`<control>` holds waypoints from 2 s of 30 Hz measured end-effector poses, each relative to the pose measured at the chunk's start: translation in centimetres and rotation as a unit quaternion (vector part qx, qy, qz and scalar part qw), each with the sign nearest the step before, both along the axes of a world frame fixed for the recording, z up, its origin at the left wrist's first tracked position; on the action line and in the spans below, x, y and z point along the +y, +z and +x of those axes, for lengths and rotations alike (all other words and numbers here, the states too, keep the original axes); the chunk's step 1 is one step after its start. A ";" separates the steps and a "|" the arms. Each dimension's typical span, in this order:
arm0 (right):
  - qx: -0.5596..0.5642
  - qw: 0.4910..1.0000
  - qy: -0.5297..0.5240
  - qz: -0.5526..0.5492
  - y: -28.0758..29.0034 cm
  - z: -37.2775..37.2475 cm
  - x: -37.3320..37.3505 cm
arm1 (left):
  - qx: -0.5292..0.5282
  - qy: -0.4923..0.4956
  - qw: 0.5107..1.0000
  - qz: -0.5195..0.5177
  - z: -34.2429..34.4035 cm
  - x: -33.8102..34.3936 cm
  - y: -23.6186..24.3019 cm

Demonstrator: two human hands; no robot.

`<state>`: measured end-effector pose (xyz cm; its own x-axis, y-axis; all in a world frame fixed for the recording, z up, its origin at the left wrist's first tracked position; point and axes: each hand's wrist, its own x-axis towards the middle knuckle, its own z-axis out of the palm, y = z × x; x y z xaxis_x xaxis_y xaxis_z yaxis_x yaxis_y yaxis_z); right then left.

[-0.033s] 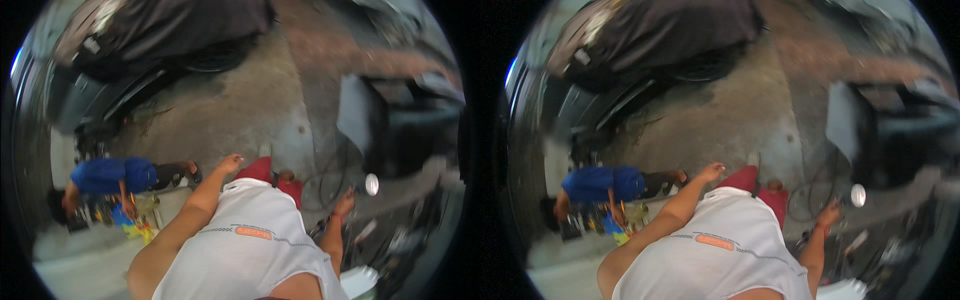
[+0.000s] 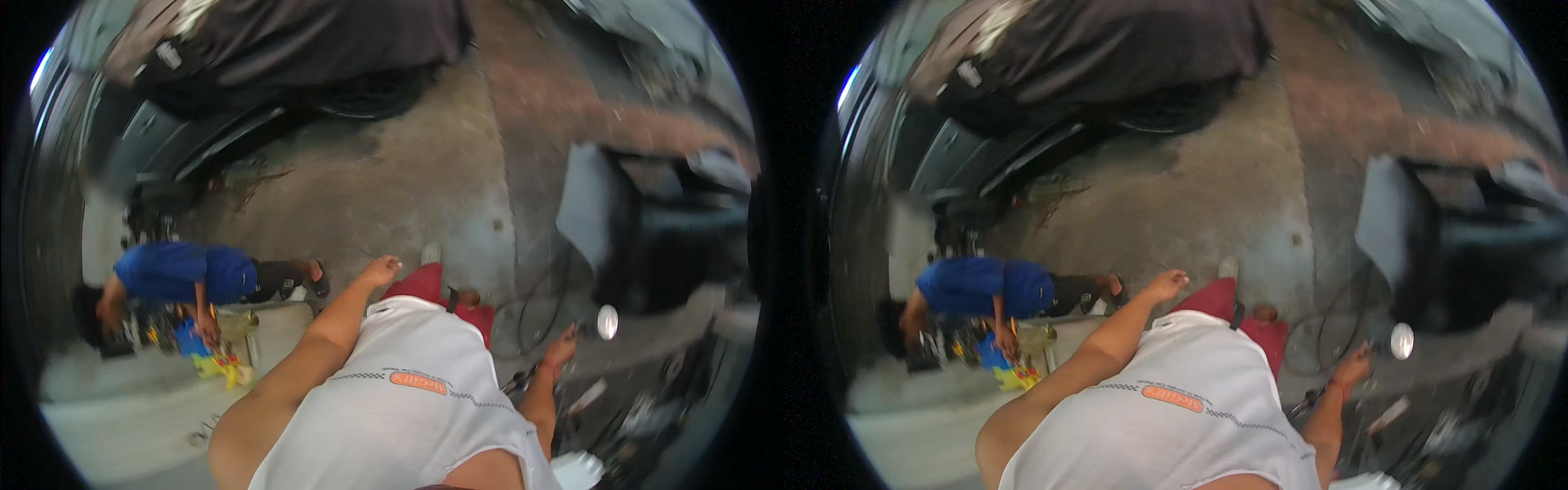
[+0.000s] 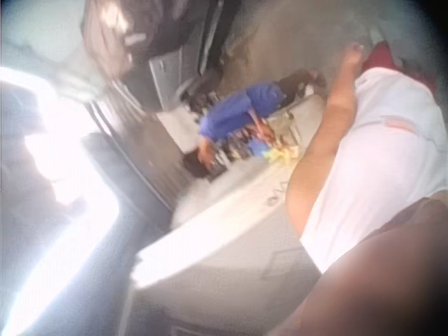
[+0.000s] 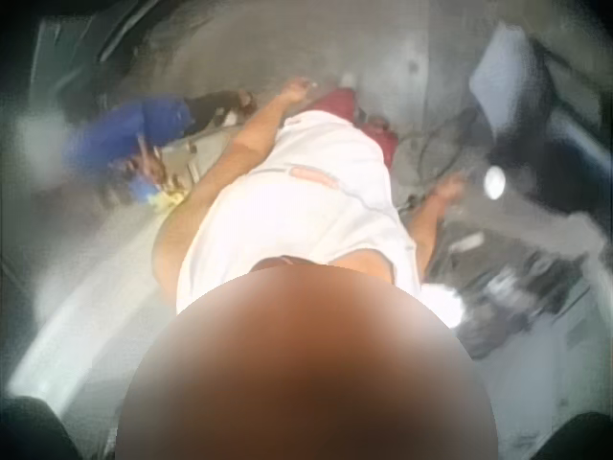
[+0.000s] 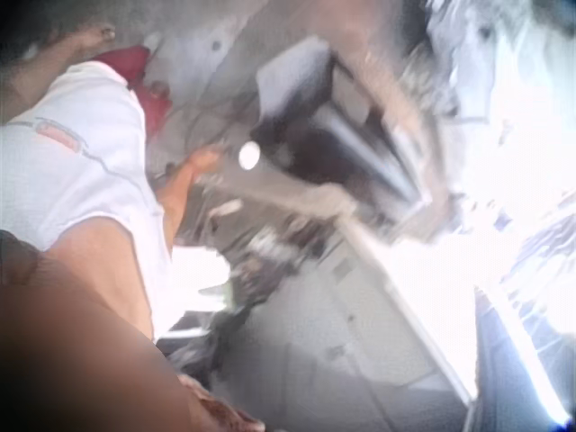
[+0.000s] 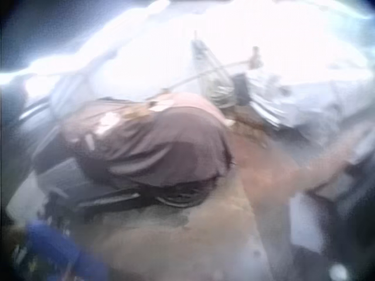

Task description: The person uses a spray gun to apply paint to a car bumper in a workshop. They move around the bumper to cover different areas and briefly interact with another person before resuming the painting task.

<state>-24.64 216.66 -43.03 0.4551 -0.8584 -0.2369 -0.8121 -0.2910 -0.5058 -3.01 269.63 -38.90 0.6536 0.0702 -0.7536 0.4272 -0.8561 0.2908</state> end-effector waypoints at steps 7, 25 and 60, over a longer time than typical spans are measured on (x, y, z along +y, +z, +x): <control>-0.076 0.997 -0.005 -0.032 -3.9 2.7 0.5 | -0.017 0.097 0.994 -0.054 -0.7 5.0 -2.8; -0.041 0.840 0.540 -0.028 -5.6 28.2 25.9 | -0.003 0.447 0.891 -0.082 -9.0 26.3 -13.0; 0.026 0.760 0.645 -0.071 -3.4 36.5 47.7 | -0.116 0.449 0.883 -0.068 -20.9 39.6 -12.7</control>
<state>11.89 264.33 -46.43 0.9336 0.2756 -0.2292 0.1778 -0.9112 -0.3716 -23.90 309.23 -51.59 0.5183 0.5584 -0.6477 0.8315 -0.1520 0.5343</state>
